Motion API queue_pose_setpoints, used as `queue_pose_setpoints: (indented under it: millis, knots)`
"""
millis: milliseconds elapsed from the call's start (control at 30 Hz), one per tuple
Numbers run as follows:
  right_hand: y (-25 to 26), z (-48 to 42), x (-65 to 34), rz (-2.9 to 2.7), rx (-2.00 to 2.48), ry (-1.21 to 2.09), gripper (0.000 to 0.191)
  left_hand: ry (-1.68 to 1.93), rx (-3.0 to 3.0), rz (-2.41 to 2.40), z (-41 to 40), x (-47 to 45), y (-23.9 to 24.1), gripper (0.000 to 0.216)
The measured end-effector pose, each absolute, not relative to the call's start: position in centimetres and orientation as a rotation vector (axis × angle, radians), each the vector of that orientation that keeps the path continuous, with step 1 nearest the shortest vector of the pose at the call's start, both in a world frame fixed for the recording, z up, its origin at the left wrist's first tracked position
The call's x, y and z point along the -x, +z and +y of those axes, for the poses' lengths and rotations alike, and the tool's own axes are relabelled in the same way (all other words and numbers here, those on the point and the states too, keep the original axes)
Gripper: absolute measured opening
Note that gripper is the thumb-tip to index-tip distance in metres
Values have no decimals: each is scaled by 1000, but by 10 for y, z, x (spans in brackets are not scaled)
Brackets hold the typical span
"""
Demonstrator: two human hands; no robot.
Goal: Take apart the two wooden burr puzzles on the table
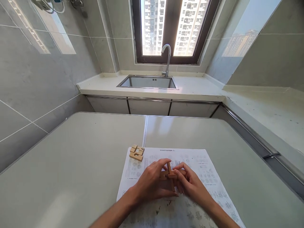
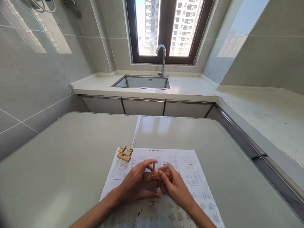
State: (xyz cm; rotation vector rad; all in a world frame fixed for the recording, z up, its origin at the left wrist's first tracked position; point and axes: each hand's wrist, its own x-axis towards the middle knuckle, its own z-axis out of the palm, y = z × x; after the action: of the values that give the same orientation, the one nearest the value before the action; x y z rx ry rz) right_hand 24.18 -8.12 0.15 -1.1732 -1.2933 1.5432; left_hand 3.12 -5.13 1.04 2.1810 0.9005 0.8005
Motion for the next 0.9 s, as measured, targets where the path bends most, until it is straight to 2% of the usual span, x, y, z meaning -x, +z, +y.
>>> queue_pose_setpoints:
  millis: [200, 533, 700, 833, 900]
  knots:
    - [-2, -80, -242, -1259, 1144, 1577, 53, 889, -2069, 874, -52, -27, 9, 93]
    - [-1, -76, -241, -1151, 1045, 1523, 45, 1002, -1757, 870, -53, -28, 18, 23]
    - [-5, -73, -241, -1057, 1109, 1455, 49, 962, -1714, 864, -51, -28, 21, 19]
    - [-5, -71, -244, -956, 1121, 1417, 44, 1006, -1680, 937, -45, -23, 27, 13]
    - [-5, -70, -245, -905, 1117, 1410, 43, 1043, -1724, 1006, -41, -19, 27, 16]
